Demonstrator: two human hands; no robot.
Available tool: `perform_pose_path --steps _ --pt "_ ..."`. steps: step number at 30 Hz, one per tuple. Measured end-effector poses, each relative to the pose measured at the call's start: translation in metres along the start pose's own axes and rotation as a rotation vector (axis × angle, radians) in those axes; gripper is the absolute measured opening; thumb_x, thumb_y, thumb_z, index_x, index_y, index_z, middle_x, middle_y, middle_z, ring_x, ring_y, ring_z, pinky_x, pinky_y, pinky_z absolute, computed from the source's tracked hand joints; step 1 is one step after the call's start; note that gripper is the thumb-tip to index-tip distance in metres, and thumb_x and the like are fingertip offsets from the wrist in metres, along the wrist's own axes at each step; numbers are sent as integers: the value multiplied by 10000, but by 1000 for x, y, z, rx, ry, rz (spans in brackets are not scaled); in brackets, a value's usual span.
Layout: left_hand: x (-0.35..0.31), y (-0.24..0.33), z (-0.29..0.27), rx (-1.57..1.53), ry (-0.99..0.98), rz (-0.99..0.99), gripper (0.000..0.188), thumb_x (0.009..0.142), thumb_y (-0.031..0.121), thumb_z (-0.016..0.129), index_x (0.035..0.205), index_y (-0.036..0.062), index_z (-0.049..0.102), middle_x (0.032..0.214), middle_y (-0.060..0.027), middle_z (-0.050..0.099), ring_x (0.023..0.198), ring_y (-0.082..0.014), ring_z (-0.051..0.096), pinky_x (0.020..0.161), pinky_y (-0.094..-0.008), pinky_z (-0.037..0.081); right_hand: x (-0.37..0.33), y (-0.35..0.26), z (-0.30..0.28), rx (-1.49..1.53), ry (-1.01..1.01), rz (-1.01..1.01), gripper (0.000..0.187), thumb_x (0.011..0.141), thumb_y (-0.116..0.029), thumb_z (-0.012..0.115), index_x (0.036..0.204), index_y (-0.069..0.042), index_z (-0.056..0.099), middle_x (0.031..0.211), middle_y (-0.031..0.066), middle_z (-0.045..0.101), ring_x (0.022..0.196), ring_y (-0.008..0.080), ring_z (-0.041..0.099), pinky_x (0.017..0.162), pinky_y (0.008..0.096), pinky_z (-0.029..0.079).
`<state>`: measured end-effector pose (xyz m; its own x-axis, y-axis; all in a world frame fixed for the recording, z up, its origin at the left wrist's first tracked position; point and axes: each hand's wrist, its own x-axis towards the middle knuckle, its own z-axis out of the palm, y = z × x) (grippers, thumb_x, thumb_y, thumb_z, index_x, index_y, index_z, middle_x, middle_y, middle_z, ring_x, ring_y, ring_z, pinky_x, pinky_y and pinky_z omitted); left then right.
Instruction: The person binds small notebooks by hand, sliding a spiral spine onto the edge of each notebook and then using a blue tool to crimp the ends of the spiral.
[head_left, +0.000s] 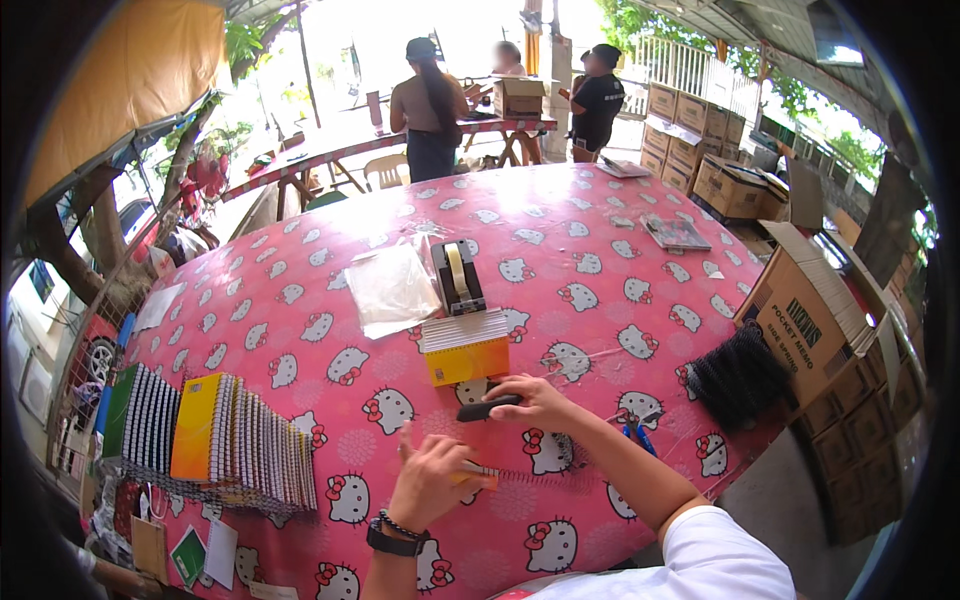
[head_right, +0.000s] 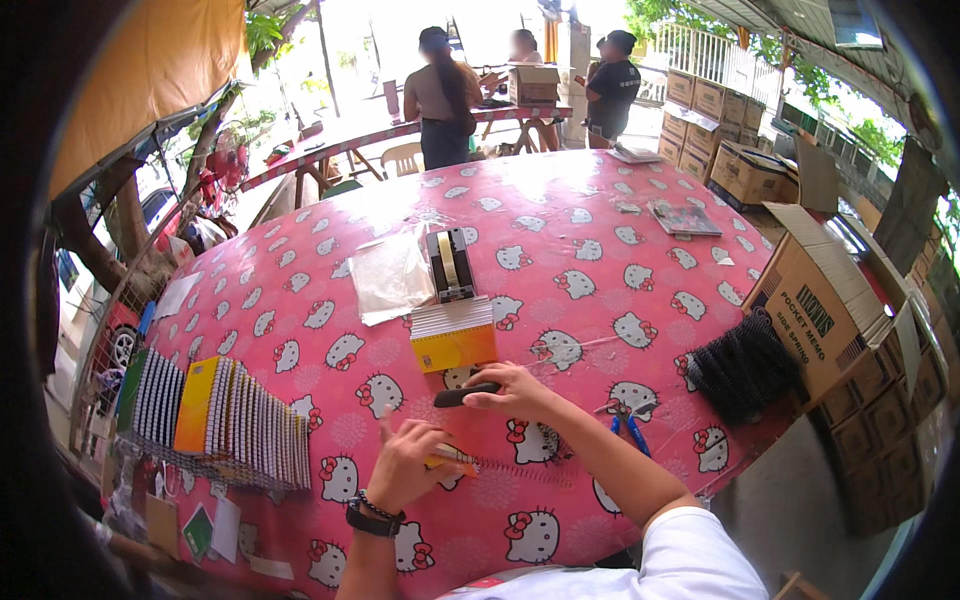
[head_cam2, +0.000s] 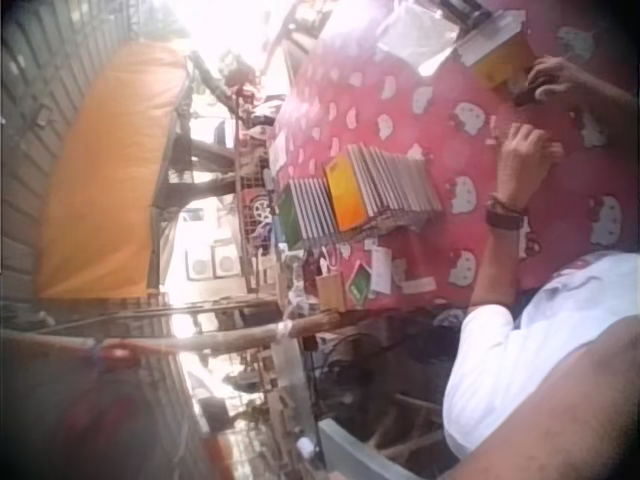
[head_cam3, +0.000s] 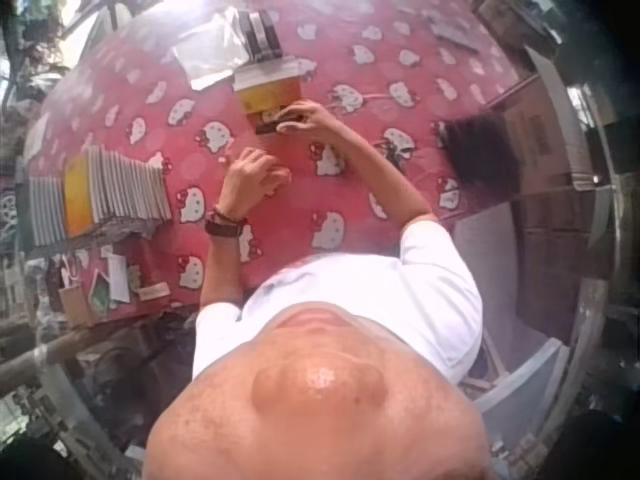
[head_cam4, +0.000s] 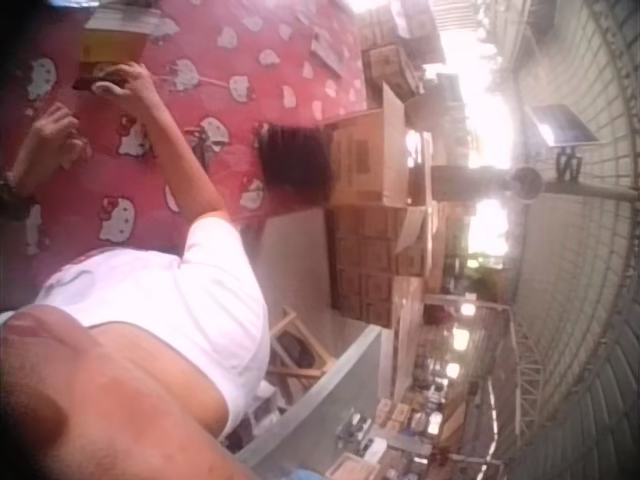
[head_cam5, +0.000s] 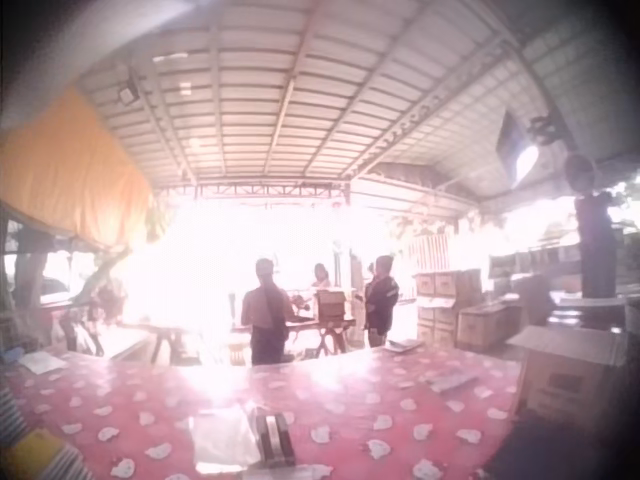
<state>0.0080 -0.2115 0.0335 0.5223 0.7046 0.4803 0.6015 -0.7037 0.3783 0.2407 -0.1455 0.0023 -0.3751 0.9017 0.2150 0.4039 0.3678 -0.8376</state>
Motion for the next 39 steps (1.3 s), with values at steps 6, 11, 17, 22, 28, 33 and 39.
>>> perform_pose_path --steps 6,11,17,22,28,33,39 --pt "-9 -26 1 18 -55 -27 201 623 264 787 725 161 649 723 36 617 798 -151 585 1051 -550 195 -47 -19 14 488 -325 59 422 856 -352 637 1134 -34 628 1166 100 614 1087 148 533 934 297 398" --pt "-7 -24 -1 9 -43 -32 192 611 250 793 723 167 660 702 38 613 787 -145 582 1053 -551 195 -53 -10 23 889 -201 70 451 836 -382 653 1106 -21 639 1092 86 633 960 148 551 834 293 429" --pt "-6 -23 -1 -17 -39 -44 223 558 209 813 706 132 665 690 27 622 772 -160 586 1054 -552 182 -49 -13 24 589 -204 168 466 823 -397 661 1098 -20 652 1001 85 651 929 144 558 797 280 438" --pt "-8 -24 1 -14 -46 -84 221 561 212 814 690 120 661 676 20 620 774 -165 587 1065 -557 171 -37 -22 16 144 -195 265 497 840 -375 646 1156 7 611 1050 66 639 1005 125 537 900 279 407" --pt "-10 -23 -2 -15 -81 -107 312 565 239 822 793 112 652 699 8 624 805 -170 595 1070 -563 170 -37 -23 27 431 -277 226 457 845 -367 644 1143 -21 623 1109 90 621 1060 140 522 929 298 393" --pt "-4 -14 -12 35 64 -214 759 579 193 846 1235 104 477 893 -45 616 893 -180 597 1019 -502 332 -38 -25 34 591 -222 107 457 867 -391 620 1141 -24 622 1046 69 633 1005 145 541 881 295 417" --pt "-52 -54 32 -1076 206 -481 630 724 14 759 1236 82 399 928 -30 559 909 -108 548 692 -223 501 -31 -10 42 1058 -290 164 404 880 -318 610 1184 -53 596 1205 113 570 1116 176 511 936 317 400"
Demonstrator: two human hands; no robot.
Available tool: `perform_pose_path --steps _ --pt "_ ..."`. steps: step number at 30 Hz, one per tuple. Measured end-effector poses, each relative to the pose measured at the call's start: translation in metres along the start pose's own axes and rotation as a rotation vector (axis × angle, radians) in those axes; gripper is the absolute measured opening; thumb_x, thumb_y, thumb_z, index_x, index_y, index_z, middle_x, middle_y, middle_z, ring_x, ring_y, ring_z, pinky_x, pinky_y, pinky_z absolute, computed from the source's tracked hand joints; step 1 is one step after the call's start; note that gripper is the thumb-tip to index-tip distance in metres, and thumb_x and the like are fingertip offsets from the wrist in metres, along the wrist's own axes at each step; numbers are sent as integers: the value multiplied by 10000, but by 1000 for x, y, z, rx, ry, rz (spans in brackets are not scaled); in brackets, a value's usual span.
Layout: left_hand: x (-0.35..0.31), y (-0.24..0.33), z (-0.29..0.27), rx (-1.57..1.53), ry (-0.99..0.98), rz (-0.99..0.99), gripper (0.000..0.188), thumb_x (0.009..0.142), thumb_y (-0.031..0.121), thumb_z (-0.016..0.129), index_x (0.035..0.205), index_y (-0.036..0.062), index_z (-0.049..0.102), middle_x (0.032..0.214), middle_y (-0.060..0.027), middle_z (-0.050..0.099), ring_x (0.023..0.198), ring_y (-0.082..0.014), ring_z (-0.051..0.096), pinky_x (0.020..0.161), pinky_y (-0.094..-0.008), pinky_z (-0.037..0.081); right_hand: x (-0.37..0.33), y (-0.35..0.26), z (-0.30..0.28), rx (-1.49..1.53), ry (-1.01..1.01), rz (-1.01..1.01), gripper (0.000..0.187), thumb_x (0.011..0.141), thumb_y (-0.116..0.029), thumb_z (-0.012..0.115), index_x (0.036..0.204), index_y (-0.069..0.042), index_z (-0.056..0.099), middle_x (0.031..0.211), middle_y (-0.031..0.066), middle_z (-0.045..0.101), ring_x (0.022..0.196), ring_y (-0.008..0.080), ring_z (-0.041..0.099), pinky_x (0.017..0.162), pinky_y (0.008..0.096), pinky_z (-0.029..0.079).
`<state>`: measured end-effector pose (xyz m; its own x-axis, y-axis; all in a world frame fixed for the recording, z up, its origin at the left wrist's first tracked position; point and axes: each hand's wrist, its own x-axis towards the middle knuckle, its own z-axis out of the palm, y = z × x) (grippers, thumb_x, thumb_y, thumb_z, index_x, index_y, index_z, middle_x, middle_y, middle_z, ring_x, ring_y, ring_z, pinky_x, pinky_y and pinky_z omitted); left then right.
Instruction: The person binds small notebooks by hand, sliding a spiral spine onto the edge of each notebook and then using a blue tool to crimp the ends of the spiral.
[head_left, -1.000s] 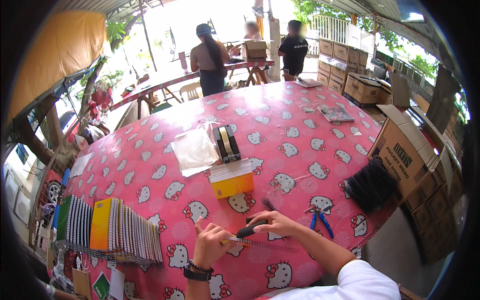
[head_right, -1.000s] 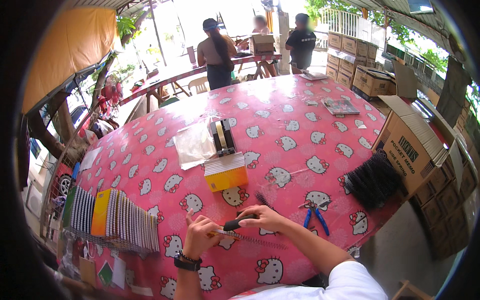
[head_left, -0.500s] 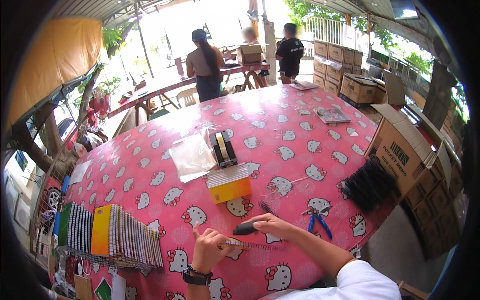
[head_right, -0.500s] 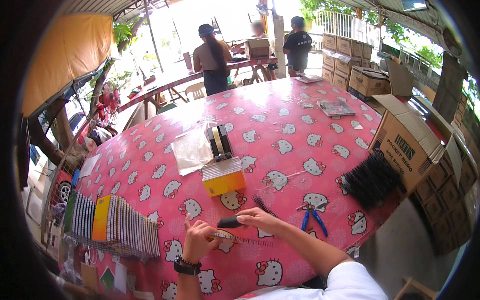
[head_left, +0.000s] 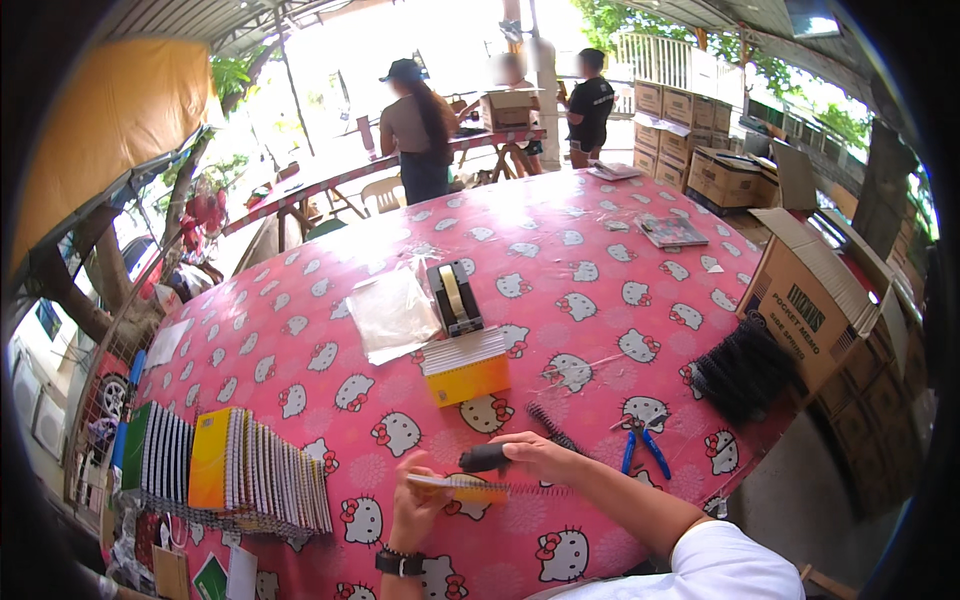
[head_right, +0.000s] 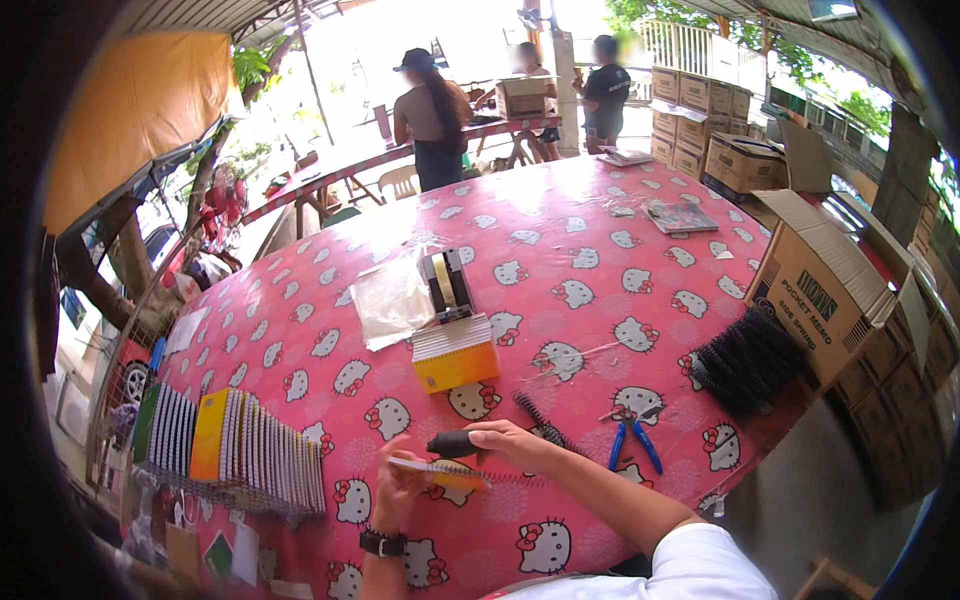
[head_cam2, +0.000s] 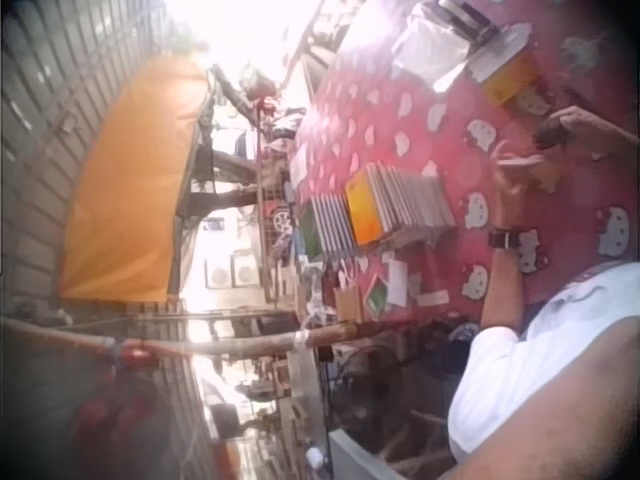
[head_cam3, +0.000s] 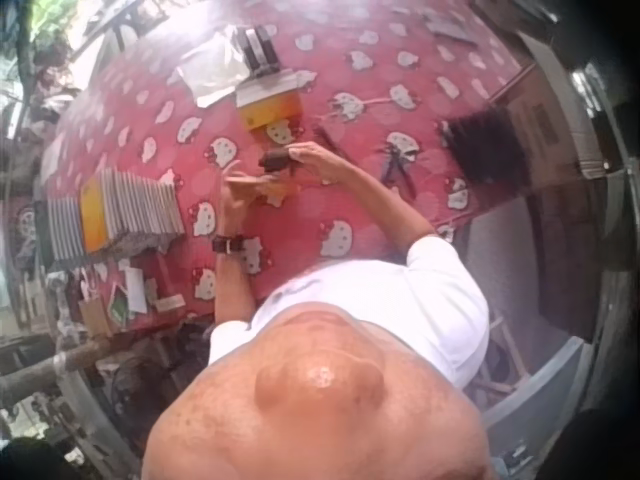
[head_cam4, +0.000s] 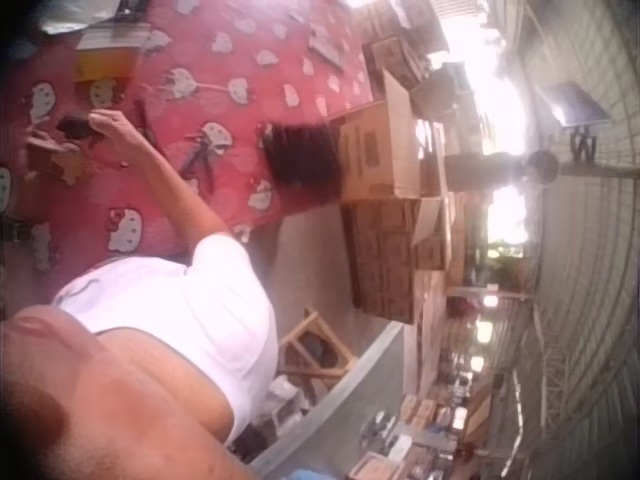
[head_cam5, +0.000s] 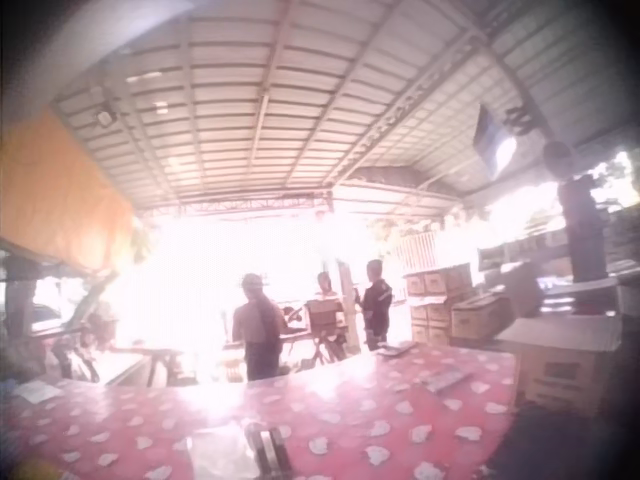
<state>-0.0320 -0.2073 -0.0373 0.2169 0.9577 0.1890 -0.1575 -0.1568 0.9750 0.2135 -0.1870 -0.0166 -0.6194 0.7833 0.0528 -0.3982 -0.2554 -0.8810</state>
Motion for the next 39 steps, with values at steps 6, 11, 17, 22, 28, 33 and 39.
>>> perform_pose_path --steps 6,11,17,22,28,33,39 --pt "3 -12 -3 5 -77 -34 328 799 -16 673 988 85 425 876 0 527 857 -76 532 722 -229 477 7 -14 12 -314 107 100 385 874 -304 627 1133 -19 611 1184 106 584 1102 160 507 932 306 397" --pt "0 -12 6 -51 -68 -62 301 811 -21 657 982 89 436 896 -3 518 830 -71 517 696 -220 459 6 -5 10 -575 72 -10 417 887 -339 596 1165 -27 602 1248 122 545 1166 177 481 996 316 355" --pt "2 -2 10 -197 -61 -23 352 775 -40 686 1009 84 456 924 -7 528 839 -83 524 715 -226 453 -3 2 12 -3 29 42 497 901 -388 562 1217 -5 556 1224 90 553 1149 149 476 961 291 371" --pt "6 -8 -14 64 -165 149 453 725 -55 717 1093 81 491 894 -7 554 833 -85 535 725 -238 481 -5 -13 12 -309 38 13 507 875 -385 596 1220 -15 559 1233 114 553 1212 178 447 1014 315 331" --pt "3 12 3 -161 -41 -153 379 763 -23 694 1078 70 504 864 24 547 837 -71 537 678 -238 508 -6 -13 13 -163 3 62 523 832 -390 648 1178 -5 579 1244 139 552 1224 204 445 1052 360 305" --pt "6 4 14 -207 -82 -224 233 832 36 663 992 82 500 889 38 518 838 -48 514 703 -210 469 -12 -16 10 -533 141 67 518 852 -410 618 1150 13 584 1204 118 578 1136 197 520 989 338 384" --pt "3 -8 -2 -251 -120 -79 206 849 59 661 970 80 496 882 41 519 819 -41 487 717 -204 423 -2 -13 9 41 8 -37 658 874 -448 561 1252 81 462 1242 145 541 1083 159 528 895 291 423"
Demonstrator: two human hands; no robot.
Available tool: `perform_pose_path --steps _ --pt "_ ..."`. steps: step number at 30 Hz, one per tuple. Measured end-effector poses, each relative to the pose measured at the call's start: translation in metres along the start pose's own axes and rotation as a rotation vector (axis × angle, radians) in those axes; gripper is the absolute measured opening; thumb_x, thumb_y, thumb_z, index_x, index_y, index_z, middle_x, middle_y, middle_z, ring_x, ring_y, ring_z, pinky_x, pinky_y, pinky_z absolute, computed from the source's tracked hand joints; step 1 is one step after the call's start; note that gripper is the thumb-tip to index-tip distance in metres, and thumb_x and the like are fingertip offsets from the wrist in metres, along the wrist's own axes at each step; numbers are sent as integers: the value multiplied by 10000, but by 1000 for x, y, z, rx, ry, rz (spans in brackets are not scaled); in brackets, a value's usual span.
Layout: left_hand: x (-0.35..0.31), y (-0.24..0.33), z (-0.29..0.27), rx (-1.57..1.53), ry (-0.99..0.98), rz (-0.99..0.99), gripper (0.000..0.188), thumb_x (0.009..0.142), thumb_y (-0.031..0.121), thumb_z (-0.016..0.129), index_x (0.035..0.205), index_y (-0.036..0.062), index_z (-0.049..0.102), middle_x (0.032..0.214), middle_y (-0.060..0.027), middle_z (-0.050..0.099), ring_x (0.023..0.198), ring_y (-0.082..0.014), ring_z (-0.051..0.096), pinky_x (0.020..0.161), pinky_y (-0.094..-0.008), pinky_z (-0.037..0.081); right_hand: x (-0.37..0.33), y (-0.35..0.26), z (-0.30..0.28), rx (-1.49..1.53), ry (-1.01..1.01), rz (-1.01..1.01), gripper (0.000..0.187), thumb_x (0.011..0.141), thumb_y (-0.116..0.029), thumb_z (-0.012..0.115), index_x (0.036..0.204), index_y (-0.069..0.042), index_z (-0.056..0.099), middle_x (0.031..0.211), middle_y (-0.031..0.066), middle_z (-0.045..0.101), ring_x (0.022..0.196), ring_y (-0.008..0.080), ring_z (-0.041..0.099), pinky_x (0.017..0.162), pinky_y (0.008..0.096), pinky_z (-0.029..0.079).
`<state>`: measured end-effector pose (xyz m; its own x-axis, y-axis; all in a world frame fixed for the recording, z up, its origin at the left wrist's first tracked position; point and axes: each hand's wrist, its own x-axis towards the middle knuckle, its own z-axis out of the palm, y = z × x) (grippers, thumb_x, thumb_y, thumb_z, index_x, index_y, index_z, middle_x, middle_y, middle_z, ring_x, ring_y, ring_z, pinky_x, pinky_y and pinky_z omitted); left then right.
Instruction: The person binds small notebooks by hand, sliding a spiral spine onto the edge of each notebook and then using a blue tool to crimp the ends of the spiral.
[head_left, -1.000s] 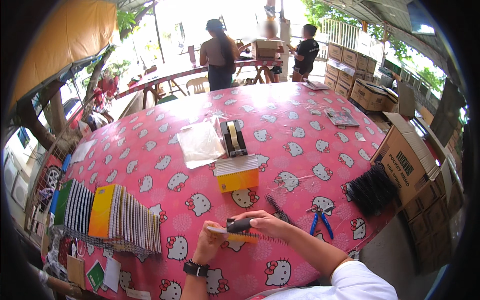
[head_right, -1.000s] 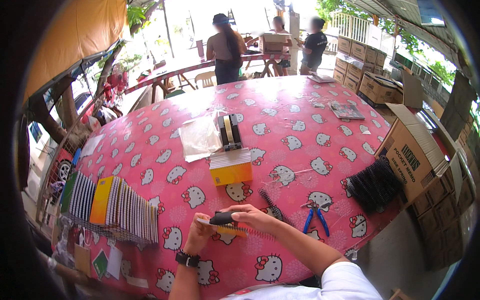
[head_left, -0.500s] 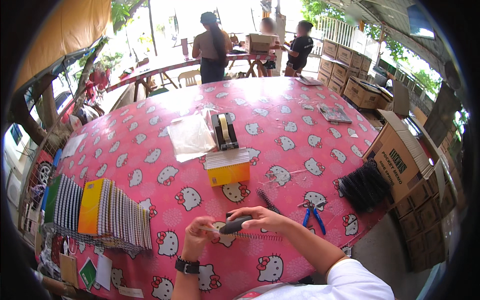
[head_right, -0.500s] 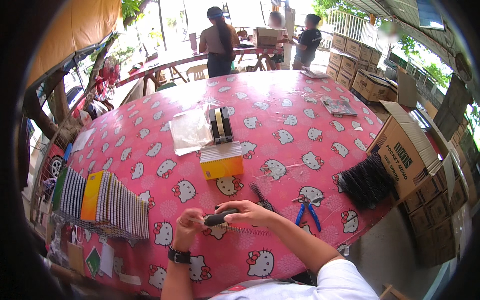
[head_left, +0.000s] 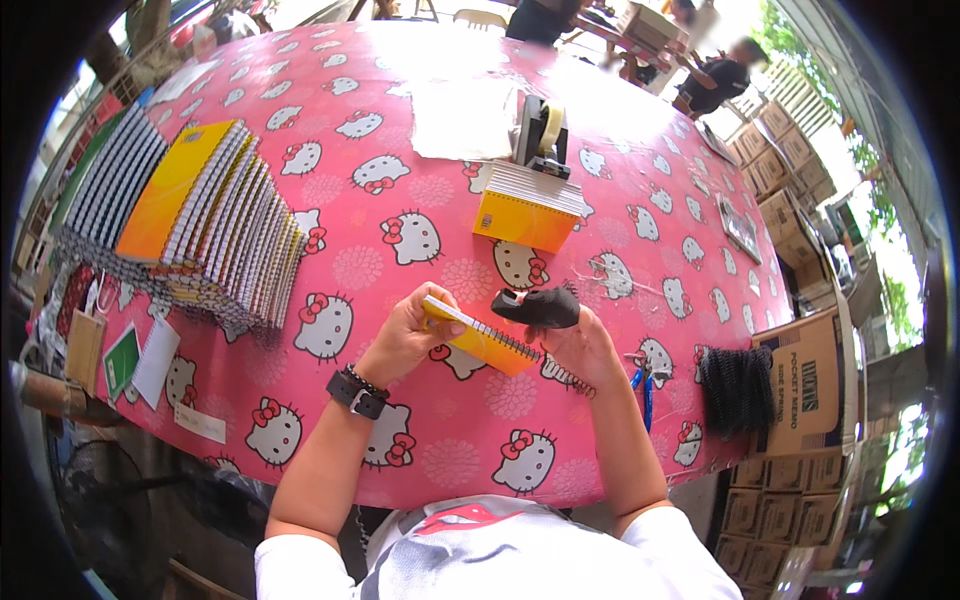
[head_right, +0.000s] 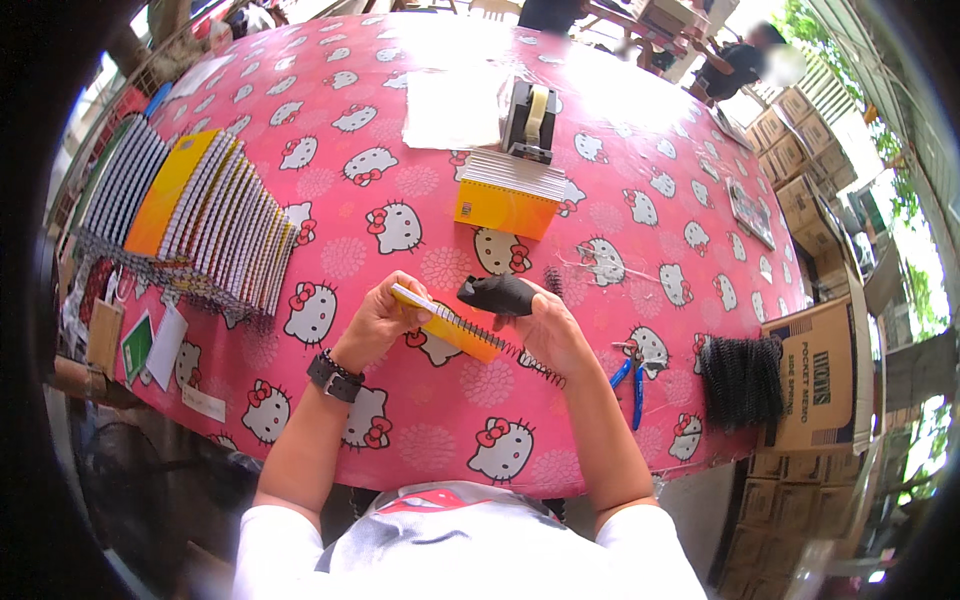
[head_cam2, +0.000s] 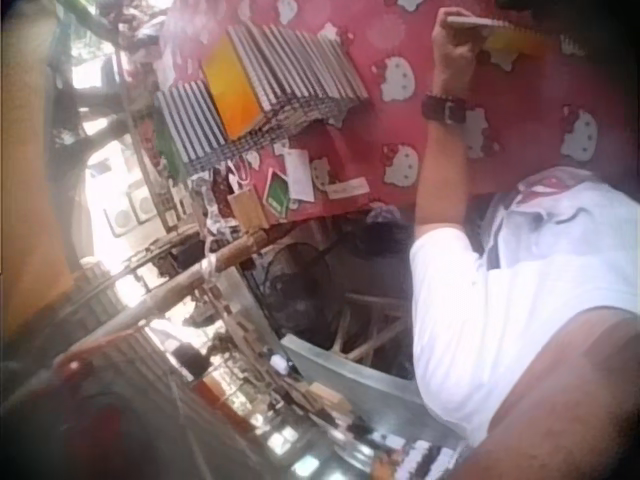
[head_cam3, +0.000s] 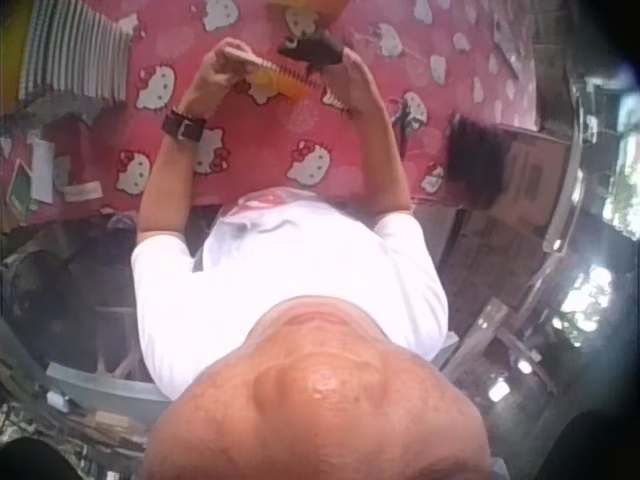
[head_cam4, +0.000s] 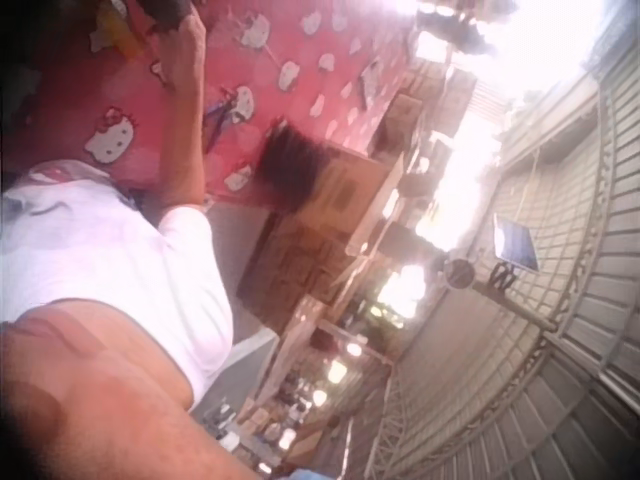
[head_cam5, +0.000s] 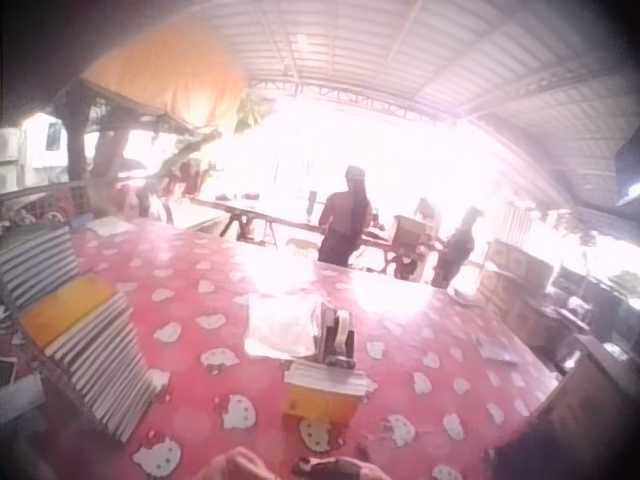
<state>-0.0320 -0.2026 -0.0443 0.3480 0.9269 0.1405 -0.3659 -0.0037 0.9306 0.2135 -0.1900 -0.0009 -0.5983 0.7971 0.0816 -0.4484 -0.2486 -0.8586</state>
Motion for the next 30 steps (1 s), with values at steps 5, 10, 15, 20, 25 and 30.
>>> perform_pose_path --steps 5,10,15,20,25,30 --pt "5 0 5 16 16 -24 219 855 58 654 989 79 482 889 34 518 838 -48 499 728 -215 434 -13 -2 13 -75 56 81 676 816 -443 644 1260 40 481 1301 170 486 1174 183 464 927 295 404" --pt "3 2 6 -53 17 -43 232 866 54 636 1016 77 460 909 22 523 872 -56 521 753 -228 452 -5 -34 30 -1430 144 -359 615 606 -229 809 1169 -113 589 1348 179 404 1190 319 438 974 411 357" --pt "4 -1 6 7 57 -83 229 868 47 631 1014 76 457 906 17 535 847 -60 535 736 -216 456 -24 -6 63 -1768 -181 -280 751 519 -198 829 1212 -198 542 1372 158 346 1201 351 371 970 474 322" --pt "-3 11 -3 -31 -38 -138 221 860 53 641 996 75 468 884 18 540 826 -56 532 690 -214 461 -11 -45 61 -1442 -9 -449 634 565 -271 823 1148 -128 617 1333 178 440 1152 334 453 981 452 323" --pt "0 13 -4 -25 -135 -154 227 857 41 638 988 83 458 872 23 533 790 -47 514 651 -209 456 -15 -29 11 -523 35 -52 544 755 -397 712 1161 -47 617 1326 205 461 1236 297 437 1023 413 333" --pt "1 5 -7 103 -127 -101 228 865 16 615 991 84 438 871 17 528 786 -49 511 656 -209 453 -11 6 11 -702 182 108 573 823 -433 621 1084 77 614 1290 214 496 1225 279 462 995 384 367"
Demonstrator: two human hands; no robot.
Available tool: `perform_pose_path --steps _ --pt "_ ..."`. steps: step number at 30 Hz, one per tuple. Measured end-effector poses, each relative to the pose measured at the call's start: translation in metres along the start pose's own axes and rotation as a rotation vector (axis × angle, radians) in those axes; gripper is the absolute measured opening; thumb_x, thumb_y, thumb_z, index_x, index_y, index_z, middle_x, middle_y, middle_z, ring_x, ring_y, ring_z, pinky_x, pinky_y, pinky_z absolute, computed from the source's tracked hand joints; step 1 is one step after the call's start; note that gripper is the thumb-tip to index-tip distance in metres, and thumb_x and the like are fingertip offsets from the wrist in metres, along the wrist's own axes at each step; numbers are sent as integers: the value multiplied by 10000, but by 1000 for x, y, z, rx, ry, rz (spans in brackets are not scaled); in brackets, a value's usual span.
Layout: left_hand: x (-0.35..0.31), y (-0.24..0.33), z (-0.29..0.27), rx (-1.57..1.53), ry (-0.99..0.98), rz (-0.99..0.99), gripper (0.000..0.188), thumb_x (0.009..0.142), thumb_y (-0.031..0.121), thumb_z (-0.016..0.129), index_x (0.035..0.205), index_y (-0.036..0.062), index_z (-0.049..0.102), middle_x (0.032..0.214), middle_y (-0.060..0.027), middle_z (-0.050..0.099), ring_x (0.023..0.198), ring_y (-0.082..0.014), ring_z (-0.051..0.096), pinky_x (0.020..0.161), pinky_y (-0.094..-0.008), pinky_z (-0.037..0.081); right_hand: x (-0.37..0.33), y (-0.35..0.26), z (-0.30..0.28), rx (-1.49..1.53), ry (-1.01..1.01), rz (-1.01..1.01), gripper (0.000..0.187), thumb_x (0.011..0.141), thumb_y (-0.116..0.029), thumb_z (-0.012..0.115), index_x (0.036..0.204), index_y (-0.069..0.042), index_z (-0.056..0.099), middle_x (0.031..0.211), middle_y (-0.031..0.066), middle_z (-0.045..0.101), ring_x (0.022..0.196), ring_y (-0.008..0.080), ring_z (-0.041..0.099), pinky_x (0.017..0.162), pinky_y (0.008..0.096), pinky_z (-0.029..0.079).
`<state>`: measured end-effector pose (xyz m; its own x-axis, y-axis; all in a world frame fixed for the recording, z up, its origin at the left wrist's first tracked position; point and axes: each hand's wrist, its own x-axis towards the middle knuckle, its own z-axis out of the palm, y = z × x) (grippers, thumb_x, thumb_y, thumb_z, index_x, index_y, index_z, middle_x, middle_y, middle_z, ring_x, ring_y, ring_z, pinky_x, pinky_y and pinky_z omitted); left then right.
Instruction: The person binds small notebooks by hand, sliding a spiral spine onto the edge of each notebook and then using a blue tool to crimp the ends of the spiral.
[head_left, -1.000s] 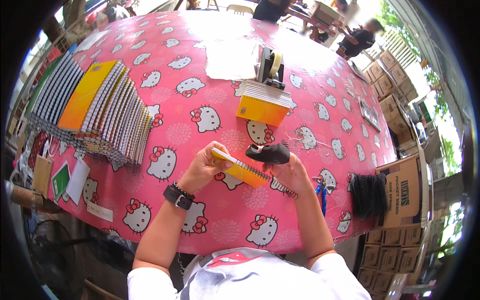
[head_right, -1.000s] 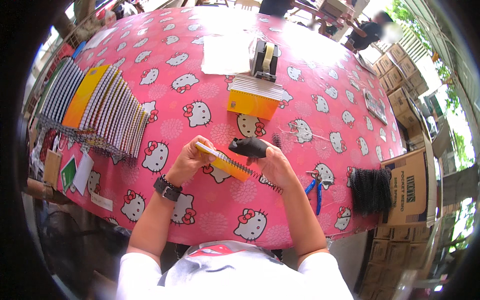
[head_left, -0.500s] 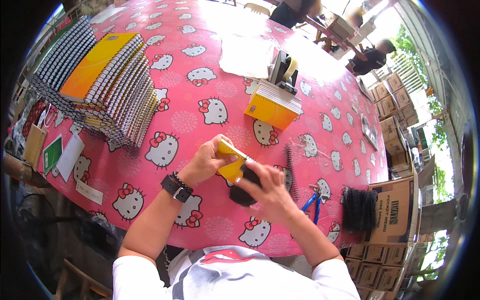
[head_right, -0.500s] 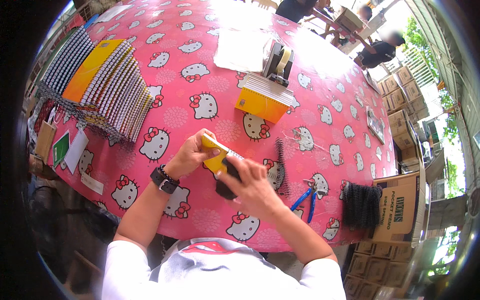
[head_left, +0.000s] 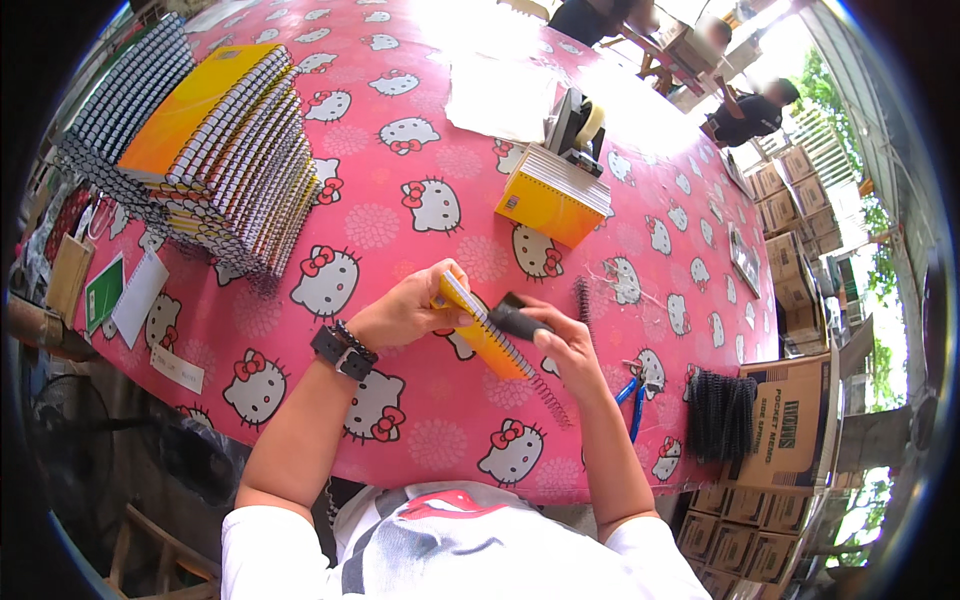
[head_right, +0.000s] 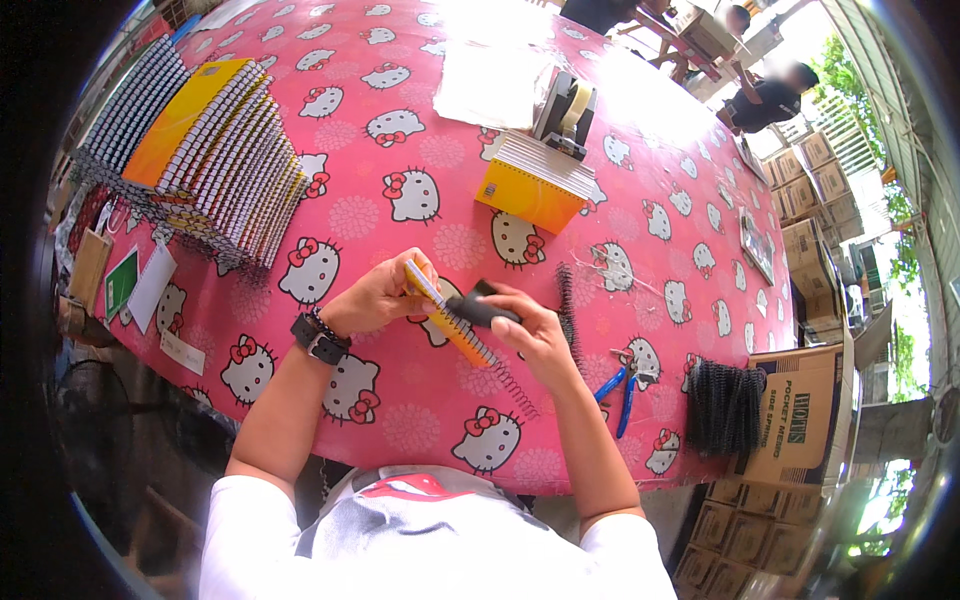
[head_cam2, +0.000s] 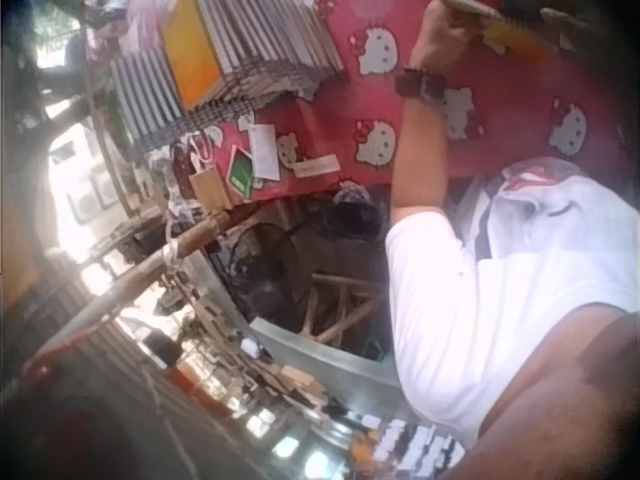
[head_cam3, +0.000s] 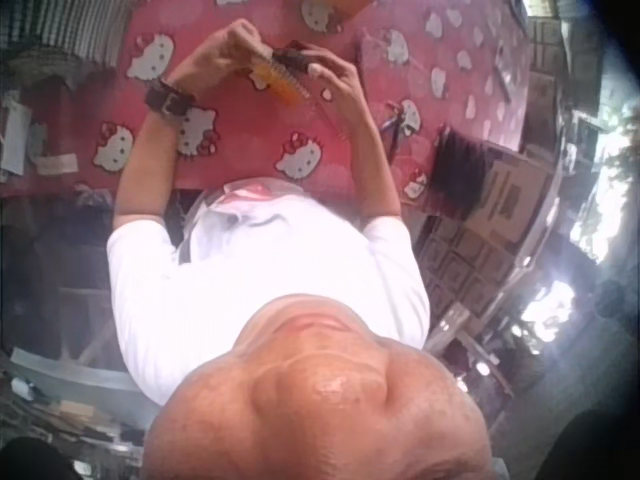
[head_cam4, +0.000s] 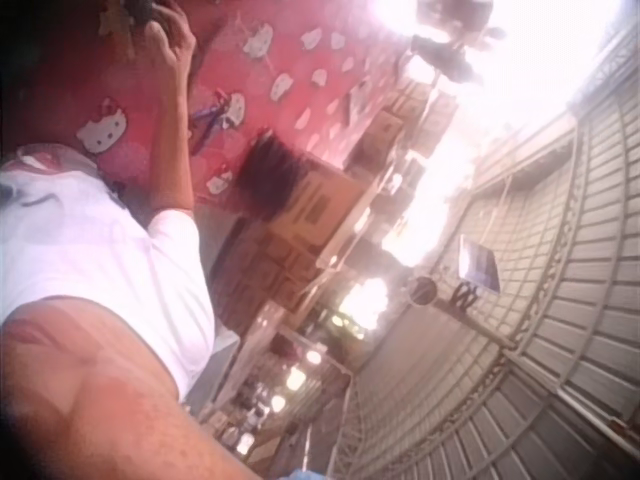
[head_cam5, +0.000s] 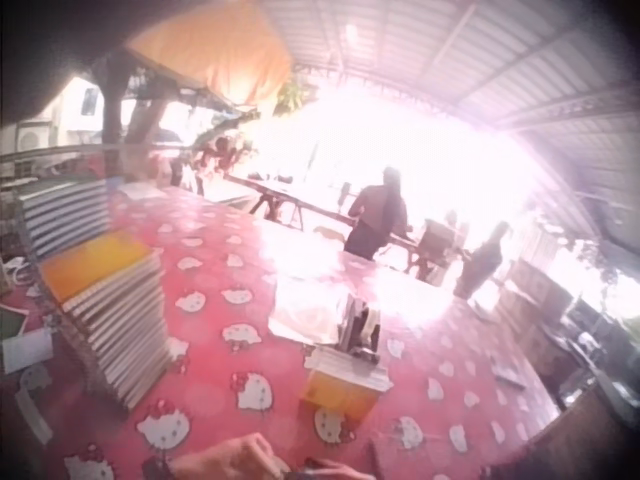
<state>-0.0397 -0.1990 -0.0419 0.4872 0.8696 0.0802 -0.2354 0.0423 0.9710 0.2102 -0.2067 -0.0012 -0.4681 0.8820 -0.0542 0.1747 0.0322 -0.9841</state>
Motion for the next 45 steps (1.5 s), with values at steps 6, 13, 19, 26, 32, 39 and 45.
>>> perform_pose_path --steps 6,13,19,26,32,39,45 --pt "0 -2 0 -5 -15 -7 216 870 27 613 981 86 438 865 19 522 777 -52 500 672 -214 441 9 -3 -3 328 -78 7 371 843 -278 614 1075 9 644 1241 184 545 1075 235 544 930 320 385" --pt "-1 2 0 -74 -48 -22 212 877 28 604 992 86 436 868 29 516 796 -44 510 695 -206 452 20 -15 4 87 -114 -70 384 841 -277 614 1076 26 640 1250 180 544 1123 220 525 982 343 361" --pt "-2 2 1 -75 -67 -28 215 884 44 603 1003 85 428 881 29 518 801 -40 511 698 -207 461 27 -7 8 206 -88 -94 349 838 -257 650 1099 -26 646 1288 182 500 1119 217 511 914 324 405" --pt "-5 5 2 -57 -24 -63 203 882 30 594 987 91 431 857 38 508 777 -27 485 650 -195 439 39 -14 10 101 -87 -96 357 815 -264 690 1082 -30 655 1286 191 497 1160 236 486 925 352 409" --pt "2 3 14 44 67 6 186 872 63 613 979 71 461 853 8 519 780 -65 501 677 -240 447 39 -5 -5 -833 333 -377 421 739 -222 737 1104 -53 610 1237 196 527 1142 354 486 944 416 423" --pt "-3 42 59 539 403 327 118 818 77 682 848 4 593 815 -11 556 718 -51 503 617 -224 439 13 -58 45 -326 256 -464 286 737 -98 757 982 -44 619 926 62 597 795 155 592 689 261 480" --pt "-15 58 75 337 452 232 165 723 28 750 822 0 621 783 -34 601 697 -72 587 593 -215 490 3 -63 38 -245 189 -517 236 732 -122 769 864 -35 593 792 41 534 646 109 523 584 242 441"
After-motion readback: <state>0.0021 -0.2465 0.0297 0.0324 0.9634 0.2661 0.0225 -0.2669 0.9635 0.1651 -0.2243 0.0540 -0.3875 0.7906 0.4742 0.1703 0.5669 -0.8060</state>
